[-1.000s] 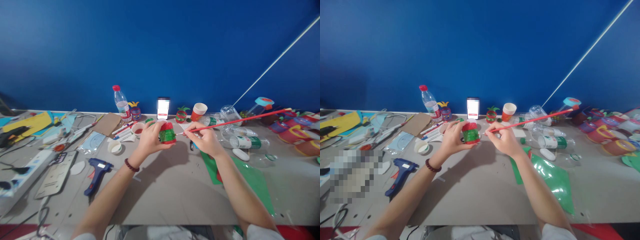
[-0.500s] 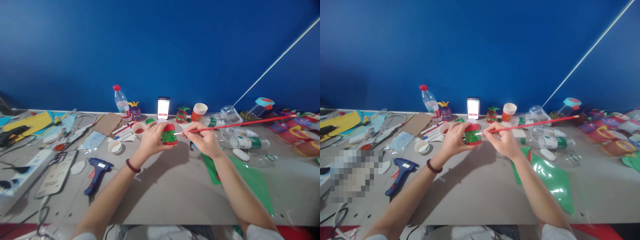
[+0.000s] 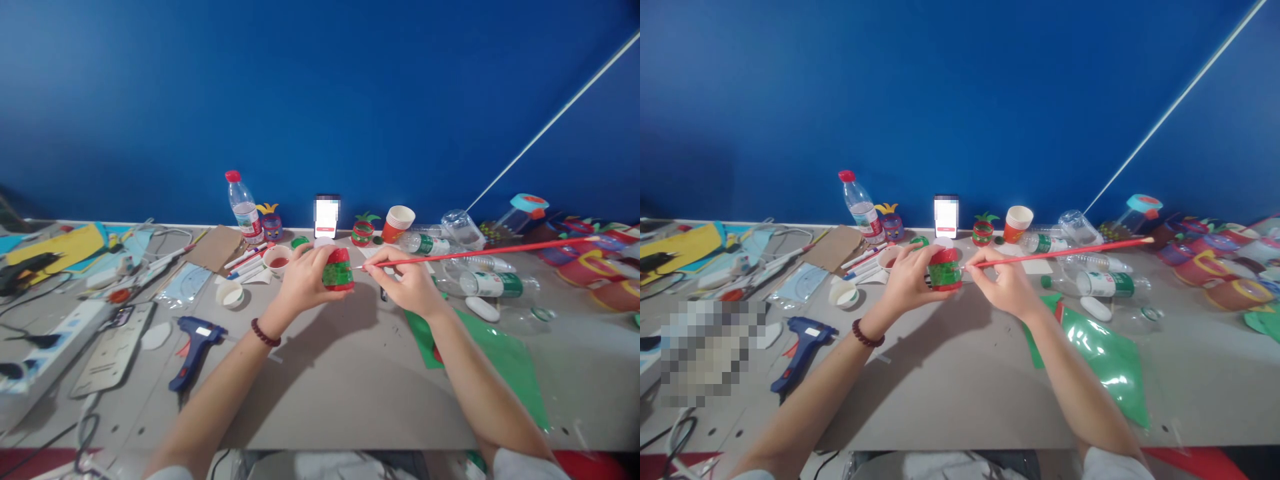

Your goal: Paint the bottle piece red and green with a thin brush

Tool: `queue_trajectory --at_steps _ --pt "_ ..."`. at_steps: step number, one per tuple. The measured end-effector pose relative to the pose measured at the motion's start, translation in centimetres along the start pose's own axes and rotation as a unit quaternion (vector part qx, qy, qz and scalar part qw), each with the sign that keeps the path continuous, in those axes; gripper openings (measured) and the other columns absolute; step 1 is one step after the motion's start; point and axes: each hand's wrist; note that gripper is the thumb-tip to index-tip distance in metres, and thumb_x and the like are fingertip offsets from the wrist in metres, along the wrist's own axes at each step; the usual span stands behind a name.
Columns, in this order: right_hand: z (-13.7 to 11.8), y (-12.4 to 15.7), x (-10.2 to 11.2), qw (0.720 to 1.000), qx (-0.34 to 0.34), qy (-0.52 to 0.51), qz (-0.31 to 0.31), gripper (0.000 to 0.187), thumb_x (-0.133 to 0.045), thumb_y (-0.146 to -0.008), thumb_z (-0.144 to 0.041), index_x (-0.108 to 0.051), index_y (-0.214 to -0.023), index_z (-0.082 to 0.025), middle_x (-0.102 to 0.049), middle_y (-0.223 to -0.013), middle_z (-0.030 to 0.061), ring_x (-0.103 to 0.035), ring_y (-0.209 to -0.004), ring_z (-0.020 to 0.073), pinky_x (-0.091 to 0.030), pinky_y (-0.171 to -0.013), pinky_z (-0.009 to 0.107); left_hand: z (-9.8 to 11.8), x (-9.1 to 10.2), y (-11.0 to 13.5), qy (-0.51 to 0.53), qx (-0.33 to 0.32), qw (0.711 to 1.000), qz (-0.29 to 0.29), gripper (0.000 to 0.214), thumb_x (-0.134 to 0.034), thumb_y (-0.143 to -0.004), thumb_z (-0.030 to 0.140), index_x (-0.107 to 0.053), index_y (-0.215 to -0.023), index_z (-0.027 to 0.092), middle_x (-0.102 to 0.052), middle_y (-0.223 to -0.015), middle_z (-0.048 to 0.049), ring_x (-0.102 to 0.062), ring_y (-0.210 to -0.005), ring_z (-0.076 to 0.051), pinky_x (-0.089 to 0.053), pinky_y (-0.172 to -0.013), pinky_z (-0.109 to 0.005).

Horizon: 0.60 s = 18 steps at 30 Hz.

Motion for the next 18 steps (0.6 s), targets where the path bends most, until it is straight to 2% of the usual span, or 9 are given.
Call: queue_trajectory --at_steps 8,12,15,18 --pt "0.5 -0.1 0.5 1.0 -0.019 0.023 0.001 0.012 -0.058 -0.093 -0.025 -0.065 -0.083 -0.024 -0.069 -0.083 0.002 -0.062 -0.073 0.017 -0.05 -0.066 0.031 -0.1 0.1 0.0 0.001 0.0 1.0 0.007 0.073 -0.079 -0.066 0.059 -0.051 -0.121 0.021 -0.071 -0.103 -0.0101 -0.068 -0.099 -0.031 -0.043 -0.101 -0.05" --pt "0.9 -0.3 1.1 0.999 -0.025 0.041 0.008 0.012 -0.058 -0.092 -0.027 -0.065 -0.082 -0.023 -0.07 -0.082 0.0025 -0.064 -0.075 0.0184 -0.051 -0.067 0.032 0.1 0.4 -0.1 0.027 0.039 0.999 0.002 0.075 -0.08 -0.064 0.059 -0.05 -0.123 0.023 -0.07 -0.105 -0.0093 -0.066 -0.103 -0.033 -0.044 -0.1 -0.051" --pt "1.3 -0.4 1.4 0.998 -0.036 0.022 0.044 0.013 -0.062 -0.09 -0.029 -0.065 -0.079 -0.023 -0.071 -0.081 0.0031 -0.067 -0.079 0.0204 -0.054 -0.072 0.035 0.3 0.7 -0.2 0.074 0.077 0.994 -0.009 0.076 -0.081 -0.064 0.057 -0.048 -0.124 0.024 -0.068 -0.11 -0.0092 -0.064 -0.106 -0.033 -0.049 -0.094 -0.048" --pt "1.9 -0.5 1.3 0.992 -0.061 -0.052 0.093 0.016 -0.062 -0.091 -0.036 -0.067 -0.085 -0.022 -0.072 -0.083 0.0042 -0.069 -0.08 0.0207 -0.056 -0.073 0.036 0.4 1.0 -0.3 0.132 0.084 0.987 -0.027 0.073 -0.078 -0.07 0.054 -0.044 -0.127 0.023 -0.065 -0.116 -0.0103 -0.064 -0.107 -0.031 -0.051 -0.09 -0.045"
Point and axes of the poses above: each hand's wrist, its own y-axis away from the middle knuckle, its own x-axis out of the back of the hand, z = x × y
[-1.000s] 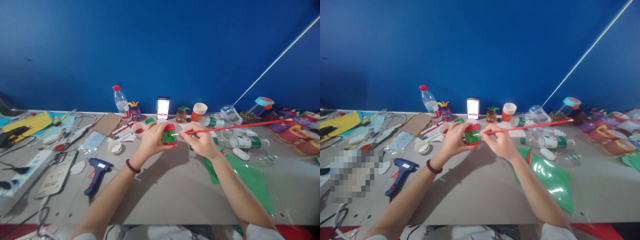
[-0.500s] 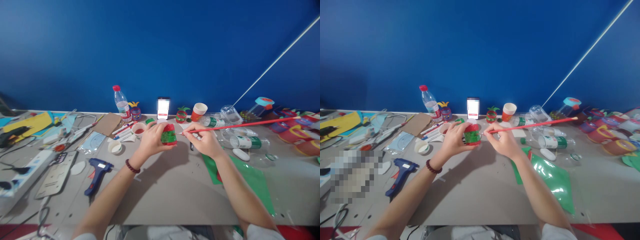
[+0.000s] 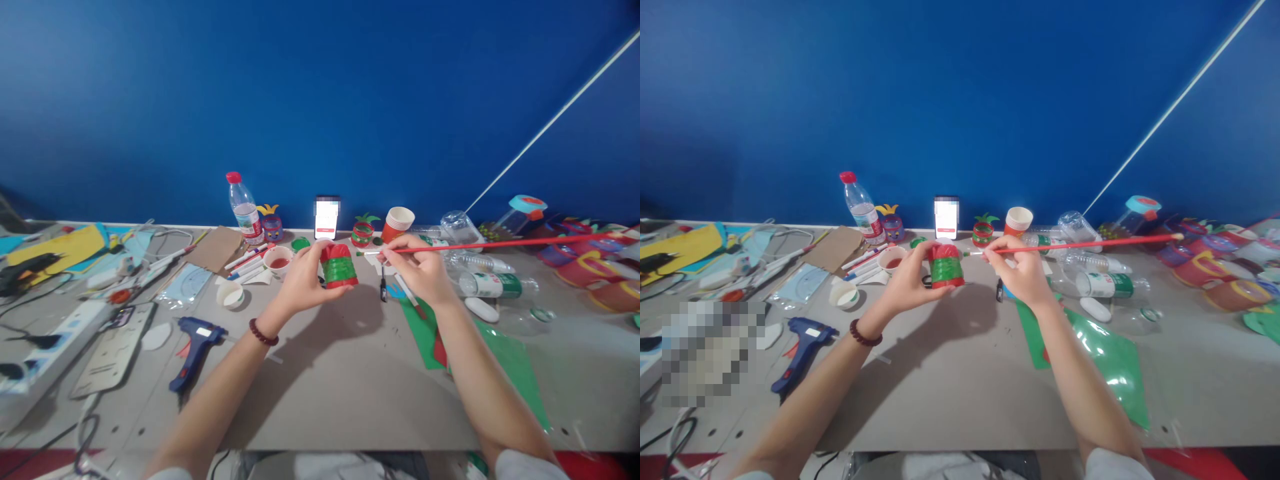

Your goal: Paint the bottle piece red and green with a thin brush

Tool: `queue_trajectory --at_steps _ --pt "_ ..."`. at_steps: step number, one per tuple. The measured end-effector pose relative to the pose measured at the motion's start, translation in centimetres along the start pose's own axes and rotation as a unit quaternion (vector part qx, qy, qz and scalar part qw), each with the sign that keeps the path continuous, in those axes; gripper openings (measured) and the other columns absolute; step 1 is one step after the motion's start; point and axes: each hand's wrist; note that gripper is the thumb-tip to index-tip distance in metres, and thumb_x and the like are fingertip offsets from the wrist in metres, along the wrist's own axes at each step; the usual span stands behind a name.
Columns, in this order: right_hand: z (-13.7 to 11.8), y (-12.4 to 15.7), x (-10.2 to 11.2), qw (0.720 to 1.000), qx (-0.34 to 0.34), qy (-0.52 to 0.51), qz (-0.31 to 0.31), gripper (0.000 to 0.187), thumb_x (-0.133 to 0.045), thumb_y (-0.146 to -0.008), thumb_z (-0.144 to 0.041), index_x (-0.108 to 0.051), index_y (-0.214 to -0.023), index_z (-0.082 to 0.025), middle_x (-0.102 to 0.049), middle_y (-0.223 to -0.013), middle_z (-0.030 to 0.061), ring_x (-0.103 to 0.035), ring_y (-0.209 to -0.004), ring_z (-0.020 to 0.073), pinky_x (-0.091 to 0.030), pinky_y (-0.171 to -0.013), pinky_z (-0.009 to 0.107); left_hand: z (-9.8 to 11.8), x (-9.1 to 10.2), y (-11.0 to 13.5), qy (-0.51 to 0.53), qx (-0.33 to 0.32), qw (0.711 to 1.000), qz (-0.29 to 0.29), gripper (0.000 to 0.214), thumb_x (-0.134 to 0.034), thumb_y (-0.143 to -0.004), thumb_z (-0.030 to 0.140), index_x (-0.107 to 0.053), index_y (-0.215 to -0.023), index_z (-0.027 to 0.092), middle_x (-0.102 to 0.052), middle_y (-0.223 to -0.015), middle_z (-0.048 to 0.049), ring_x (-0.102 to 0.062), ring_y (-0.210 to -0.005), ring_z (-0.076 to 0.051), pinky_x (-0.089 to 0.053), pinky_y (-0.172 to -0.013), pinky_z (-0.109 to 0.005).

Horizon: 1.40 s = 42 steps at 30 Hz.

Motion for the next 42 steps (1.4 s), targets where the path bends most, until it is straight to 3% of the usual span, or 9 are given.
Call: queue_trajectory --at_steps 4,7,12,21,26,30,33,37,42 --pt "0.7 -0.2 -0.2 0.998 -0.005 -0.061 -0.03 0.024 -0.054 -0.097 -0.041 -0.069 -0.102 -0.024 -0.074 -0.093 0.0056 -0.07 -0.085 0.0199 -0.058 -0.078 0.038 -0.1 -0.1 0.1 0.087 0.023 0.996 -0.019 0.072 -0.076 -0.075 0.05 -0.04 -0.13 0.022 -0.06 -0.124 -0.0129 -0.063 -0.111 -0.03 -0.053 -0.091 -0.043" --pt "0.6 -0.3 -0.4 0.994 0.031 -0.043 -0.092 0.028 -0.062 -0.092 -0.042 -0.065 -0.117 -0.028 -0.071 -0.116 0.0069 -0.067 -0.106 0.0231 -0.055 -0.093 0.043 -0.2 -0.2 0.2 0.153 0.048 0.987 -0.02 0.071 -0.077 -0.076 0.047 -0.039 -0.13 0.023 -0.057 -0.129 -0.0142 -0.058 -0.12 -0.03 -0.052 -0.096 -0.042" --pt "0.2 -0.3 -1.1 0.982 0.05 -0.024 -0.182 0.077 -0.085 -0.07 -0.043 -0.049 -0.136 -0.032 -0.054 -0.143 0.0105 -0.051 -0.132 0.0316 -0.042 -0.109 0.055 0.0 -0.2 0.3 0.228 0.056 0.971 -0.043 0.066 -0.074 -0.08 0.045 -0.037 -0.131 0.024 -0.054 -0.135 -0.0144 -0.054 -0.128 -0.029 -0.052 -0.1 -0.042" --pt "3.2 -0.6 -0.8 0.953 -0.03 -0.207 -0.22 0.07 -0.083 -0.072 -0.045 -0.052 -0.132 -0.031 -0.057 -0.139 0.0093 -0.055 -0.128 0.0277 -0.046 -0.108 0.045 -0.2 0.0 0.3 0.207 0.017 0.975 -0.083 0.089 -0.079 -0.07 0.06 -0.033 -0.139 0.026 -0.049 -0.142 -0.0183 -0.051 -0.132 -0.036 -0.053 -0.1 -0.047" --pt "4.3 -0.7 -0.5 0.917 -0.133 -0.307 -0.218 0.056 -0.065 -0.081 -0.064 -0.064 -0.121 -0.025 -0.069 -0.121 0.0105 -0.068 -0.104 0.0267 -0.057 -0.085 0.038 0.0 2.1 -0.2 0.15 -0.071 0.983 -0.08 0.117 -0.084 -0.057 0.065 -0.022 -0.15 0.028 -0.037 -0.153 -0.0195 -0.041 -0.139 -0.04 -0.046 -0.107 -0.054" --pt "4.2 -0.6 -1.0 0.904 -0.176 -0.331 -0.204 0.056 -0.057 -0.08 -0.072 -0.069 -0.11 -0.026 -0.074 -0.108 0.0083 -0.07 -0.096 0.028 -0.056 -0.082 0.041 1.6 3.2 -0.3 0.033 -0.164 0.983 -0.075 0.095 -0.077 -0.075 0.055 -0.026 -0.15 0.03 -0.033 -0.157 -0.0153 -0.033 -0.145 -0.036 -0.039 -0.112 -0.055" --pt "3.8 -0.5 -1.3 0.882 -0.225 -0.352 -0.219 0.053 -0.06 -0.078 -0.071 -0.071 -0.103 -0.026 -0.076 -0.104 0.0068 -0.07 -0.1 0.0299 -0.055 -0.084 0.042 2.7 3.1 0.0 -0.05 -0.185 0.98 -0.058 0.081 -0.072 -0.085 0.039 -0.026 -0.15 0.029 -0.031 -0.158 -0.0136 -0.031 -0.146 -0.033 -0.035 -0.116 -0.053" --pt "3.3 0.0 -1.6 0.866 -0.287 -0.343 -0.223 0.049 -0.066 -0.076 -0.066 -0.072 -0.101 -0.025 -0.078 -0.099 0.0064 -0.071 -0.099 0.0297 -0.055 -0.082 0.042 3.1 2.9 0.2 -0.085 -0.206 0.973 -0.067 0.081 -0.07 -0.087 0.034 -0.024 -0.152 0.024 -0.034 -0.158 -0.0135 -0.029 -0.147 -0.031 -0.033 -0.117 -0.051" --pt "3.2 0.4 -2.1 0.865 -0.295 -0.336 -0.226 0.046 -0.067 -0.076 -0.064 -0.073 -0.094 -0.022 -0.077 -0.099 0.0091 -0.072 -0.094 0.0294 -0.057 -0.078 0.04 3.3 3.2 0.1 -0.08 -0.217 0.966 -0.111 0.078 -0.071 -0.086 0.029 -0.028 -0.151 0.028 -0.042 -0.154 -0.0087 -0.031 -0.146 -0.031 -0.033 -0.117 -0.052"
Point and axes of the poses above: each hand's wrist, its own y-axis away from the middle knuckle, its own x-axis out of the back of the hand, z = x × y
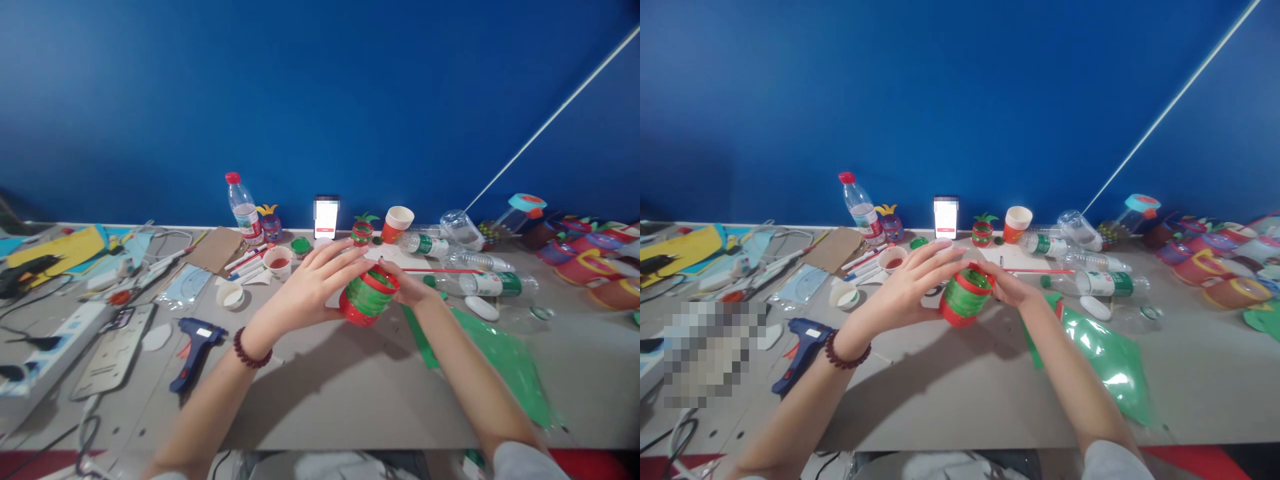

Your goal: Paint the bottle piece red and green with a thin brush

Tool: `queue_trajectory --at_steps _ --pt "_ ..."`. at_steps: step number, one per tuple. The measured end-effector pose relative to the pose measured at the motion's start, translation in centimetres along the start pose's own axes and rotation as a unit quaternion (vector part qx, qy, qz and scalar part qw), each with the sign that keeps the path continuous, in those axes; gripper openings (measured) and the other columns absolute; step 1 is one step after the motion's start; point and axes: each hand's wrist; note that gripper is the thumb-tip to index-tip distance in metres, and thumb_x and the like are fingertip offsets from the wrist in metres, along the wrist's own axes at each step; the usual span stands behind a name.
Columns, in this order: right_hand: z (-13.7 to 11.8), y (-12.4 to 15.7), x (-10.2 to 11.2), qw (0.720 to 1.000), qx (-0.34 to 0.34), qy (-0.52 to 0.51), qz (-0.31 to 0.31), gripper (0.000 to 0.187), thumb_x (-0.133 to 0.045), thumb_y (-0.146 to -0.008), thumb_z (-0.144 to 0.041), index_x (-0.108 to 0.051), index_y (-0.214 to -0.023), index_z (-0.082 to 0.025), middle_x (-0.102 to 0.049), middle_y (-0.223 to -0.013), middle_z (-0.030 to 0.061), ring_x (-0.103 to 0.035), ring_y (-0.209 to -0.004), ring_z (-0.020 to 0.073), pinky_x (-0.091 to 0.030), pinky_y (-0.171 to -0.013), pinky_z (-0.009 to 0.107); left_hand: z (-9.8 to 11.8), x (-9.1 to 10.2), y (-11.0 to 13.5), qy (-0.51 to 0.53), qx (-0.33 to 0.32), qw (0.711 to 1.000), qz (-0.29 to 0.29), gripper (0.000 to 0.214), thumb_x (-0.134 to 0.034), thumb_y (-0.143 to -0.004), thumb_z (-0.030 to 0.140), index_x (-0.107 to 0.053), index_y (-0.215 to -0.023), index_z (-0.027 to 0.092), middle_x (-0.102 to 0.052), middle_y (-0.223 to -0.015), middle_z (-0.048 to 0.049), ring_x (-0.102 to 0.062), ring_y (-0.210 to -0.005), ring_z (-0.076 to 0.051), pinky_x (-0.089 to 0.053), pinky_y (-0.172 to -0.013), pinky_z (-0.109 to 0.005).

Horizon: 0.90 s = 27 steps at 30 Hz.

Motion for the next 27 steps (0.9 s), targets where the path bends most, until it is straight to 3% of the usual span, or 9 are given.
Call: queue_trajectory --at_steps 6,9,11,14,17,21,27 --pt "0.0 -0.2 -0.5 0.999 -0.015 -0.002 -0.029 0.044 -0.066 -0.078 -0.065 -0.073 -0.085 -0.022 -0.077 -0.087 0.006 -0.073 -0.089 0.026 -0.058 -0.076 0.036 0.2 0.0 -0.1 0.066 -0.015 0.998 0.005 0.088 -0.075 -0.076 0.056 -0.035 -0.148 0.025 -0.054 -0.142 -0.0129 -0.042 -0.139 -0.034 -0.038 -0.113 -0.052" --pt "-0.1 -0.7 -0.1 0.999 -0.01 0.001 -0.05 0.046 -0.061 -0.082 -0.065 -0.072 -0.093 -0.022 -0.077 -0.09 0.0061 -0.073 -0.087 0.0237 -0.058 -0.074 0.034 0.2 0.2 -0.1 0.07 0.01 0.997 0.018 0.087 -0.074 -0.073 0.063 -0.041 -0.144 0.024 -0.057 -0.136 -0.0142 -0.048 -0.131 -0.036 -0.041 -0.109 -0.053" --pt "-0.5 -1.0 0.6 0.999 0.049 0.001 -0.004 0.042 -0.066 -0.081 -0.061 -0.072 -0.098 -0.023 -0.077 -0.094 0.0058 -0.073 -0.083 0.0214 -0.058 -0.07 0.032 0.1 0.4 -0.1 0.061 0.028 0.997 0.032 0.088 -0.074 -0.07 0.067 -0.045 -0.14 0.023 -0.059 -0.131 -0.0144 -0.052 -0.125 -0.036 -0.043 -0.105 -0.052" --pt "-1.6 -0.9 1.9 0.975 0.181 -0.011 0.132 0.027 -0.075 -0.077 -0.048 -0.072 -0.089 -0.024 -0.076 -0.084 0.0023 -0.07 -0.072 0.0162 -0.055 -0.063 0.027 -0.2 0.6 0.0 0.037 0.056 0.996 0.05 0.087 -0.075 -0.065 0.072 -0.052 -0.132 0.022 -0.061 -0.12 -0.0134 -0.056 -0.113 -0.034 -0.046 -0.098 -0.05" --pt "-3.0 0.2 2.3 0.954 0.241 -0.01 0.179 0.018 -0.072 -0.081 -0.042 -0.071 -0.088 -0.025 -0.074 -0.077 -0.0005 -0.068 -0.067 0.0134 -0.055 -0.064 0.027 -0.7 0.3 0.2 0.006 0.092 0.994 0.063 0.085 -0.077 -0.063 0.07 -0.054 -0.127 0.019 -0.061 -0.116 -0.0129 -0.057 -0.107 -0.033 -0.047 -0.094 -0.049" --pt "-4.0 1.8 0.8 0.954 0.253 0.031 0.158 0.018 -0.068 -0.084 -0.037 -0.069 -0.097 -0.025 -0.076 -0.084 0.0017 -0.071 -0.074 0.017 -0.057 -0.066 0.031 -1.5 -0.6 0.4 -0.021 0.139 0.987 0.075 0.083 -0.08 -0.068 0.06 -0.049 -0.132 0.018 -0.059 -0.12 -0.0147 -0.057 -0.11 -0.034 -0.048 -0.093 -0.048" --pt "-3.2 2.3 -1.5 0.958 0.253 0.084 0.103 0.014 -0.064 -0.09 -0.033 -0.067 -0.1 -0.023 -0.077 -0.084 0.003 -0.071 -0.077 0.0189 -0.057 -0.073 0.037 -2.5 -1.9 0.6 0.012 0.168 0.978 0.121 0.083 -0.085 -0.068 0.046 -0.043 -0.136 0.023 -0.057 -0.126 -0.0137 -0.055 -0.117 -0.033 -0.048 -0.096 -0.05"
Point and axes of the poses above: each hand's wrist, its own y-axis away from the middle knuckle, its own x-axis out of the back of the hand, z = x × y
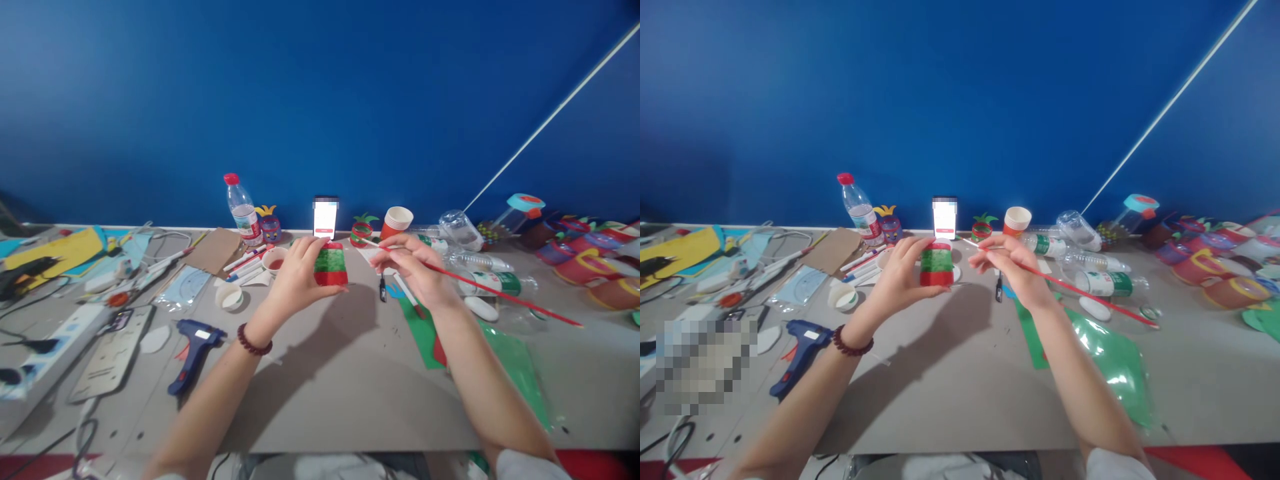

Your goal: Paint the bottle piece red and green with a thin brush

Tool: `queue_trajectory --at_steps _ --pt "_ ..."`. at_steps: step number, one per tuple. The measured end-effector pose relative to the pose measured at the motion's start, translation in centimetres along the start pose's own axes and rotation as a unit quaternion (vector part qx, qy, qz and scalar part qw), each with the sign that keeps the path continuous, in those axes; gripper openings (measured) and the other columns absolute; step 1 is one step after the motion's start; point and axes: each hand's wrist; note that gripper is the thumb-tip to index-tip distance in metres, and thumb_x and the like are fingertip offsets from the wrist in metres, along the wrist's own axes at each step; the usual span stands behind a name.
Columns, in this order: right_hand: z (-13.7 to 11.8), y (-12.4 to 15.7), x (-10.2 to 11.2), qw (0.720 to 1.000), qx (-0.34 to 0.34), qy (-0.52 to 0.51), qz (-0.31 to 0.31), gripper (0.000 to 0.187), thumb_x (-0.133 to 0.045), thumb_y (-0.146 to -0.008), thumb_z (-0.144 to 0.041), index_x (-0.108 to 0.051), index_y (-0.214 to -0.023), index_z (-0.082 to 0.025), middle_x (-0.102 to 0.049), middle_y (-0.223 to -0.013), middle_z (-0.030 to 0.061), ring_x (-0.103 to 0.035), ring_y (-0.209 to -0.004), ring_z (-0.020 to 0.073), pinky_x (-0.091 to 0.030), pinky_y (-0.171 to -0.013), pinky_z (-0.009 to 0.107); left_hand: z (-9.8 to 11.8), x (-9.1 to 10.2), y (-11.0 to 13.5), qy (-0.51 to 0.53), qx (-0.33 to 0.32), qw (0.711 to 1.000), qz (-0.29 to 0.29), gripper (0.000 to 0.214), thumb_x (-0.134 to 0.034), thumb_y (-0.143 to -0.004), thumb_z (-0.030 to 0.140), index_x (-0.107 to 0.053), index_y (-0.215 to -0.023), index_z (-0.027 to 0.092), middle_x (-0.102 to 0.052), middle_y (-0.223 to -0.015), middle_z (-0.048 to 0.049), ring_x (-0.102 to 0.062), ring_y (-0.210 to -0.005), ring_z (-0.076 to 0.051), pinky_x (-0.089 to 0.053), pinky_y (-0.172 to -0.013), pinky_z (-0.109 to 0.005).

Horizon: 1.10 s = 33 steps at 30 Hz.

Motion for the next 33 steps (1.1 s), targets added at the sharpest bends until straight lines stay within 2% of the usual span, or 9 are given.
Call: queue_trajectory --at_steps 4,11,15,21,33 --pt "0.6 0.1 -0.3 1.0 -0.008 0.021 -0.021 0.013 -0.067 -0.089 -0.034 -0.071 -0.098 -0.025 -0.077 -0.088 0.0028 -0.07 -0.073 0.0172 -0.057 -0.073 0.036 -0.4 -0.7 0.2 0.026 0.011 1.0 0.003 0.08 -0.086 -0.069 0.04 -0.043 -0.135 0.023 -0.055 -0.128 -0.0134 -0.052 -0.121 -0.033 -0.046 -0.1 -0.051" --pt "1.2 0.0 -0.7 0.999 -0.032 0.019 -0.039 0.016 -0.068 -0.089 -0.034 -0.07 -0.1 -0.024 -0.076 -0.081 0.0021 -0.069 -0.068 0.0158 -0.059 -0.071 0.035 -0.6 -1.6 0.2 0.032 -0.01 0.999 0.004 0.082 -0.086 -0.068 0.042 -0.044 -0.135 0.023 -0.055 -0.126 -0.0136 -0.053 -0.116 -0.033 -0.048 -0.097 -0.051" --pt "1.4 0.0 -1.0 0.998 -0.062 0.001 -0.033 0.012 -0.069 -0.088 -0.033 -0.069 -0.091 -0.021 -0.077 -0.079 0.0024 -0.07 -0.067 0.0151 -0.059 -0.068 0.032 -0.5 -1.8 0.1 0.014 -0.024 1.0 0.003 0.081 -0.086 -0.067 0.045 -0.046 -0.133 0.021 -0.056 -0.124 -0.0137 -0.054 -0.113 -0.032 -0.048 -0.095 -0.05" --pt "1.3 0.0 -1.5 0.997 -0.069 0.028 -0.016 0.019 -0.072 -0.085 -0.037 -0.07 -0.089 -0.019 -0.077 -0.076 0.0043 -0.071 -0.065 0.0156 -0.06 -0.068 0.033 0.1 -1.7 0.1 -0.011 -0.039 0.999 -0.003 0.073 -0.084 -0.069 0.043 -0.049 -0.128 0.021 -0.058 -0.12 -0.0127 -0.055 -0.108 -0.032 -0.049 -0.091 -0.048" --pt "1.7 -0.2 -0.3 0.995 -0.072 0.061 -0.019 0.018 -0.073 -0.084 -0.038 -0.07 -0.088 -0.02 -0.077 -0.075 0.0044 -0.073 -0.068 0.0173 -0.061 -0.069 0.034 0.5 -1.6 0.1 -0.028 -0.049 0.998 0.001 0.068 -0.082 -0.069 0.048 -0.053 -0.123 0.019 -0.061 -0.114 -0.0125 -0.057 -0.104 -0.032 -0.05 -0.089 -0.048"
Point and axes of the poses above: each hand's wrist, its own y-axis away from the middle knuckle, its own x-axis out of the back of the hand, z = x × y
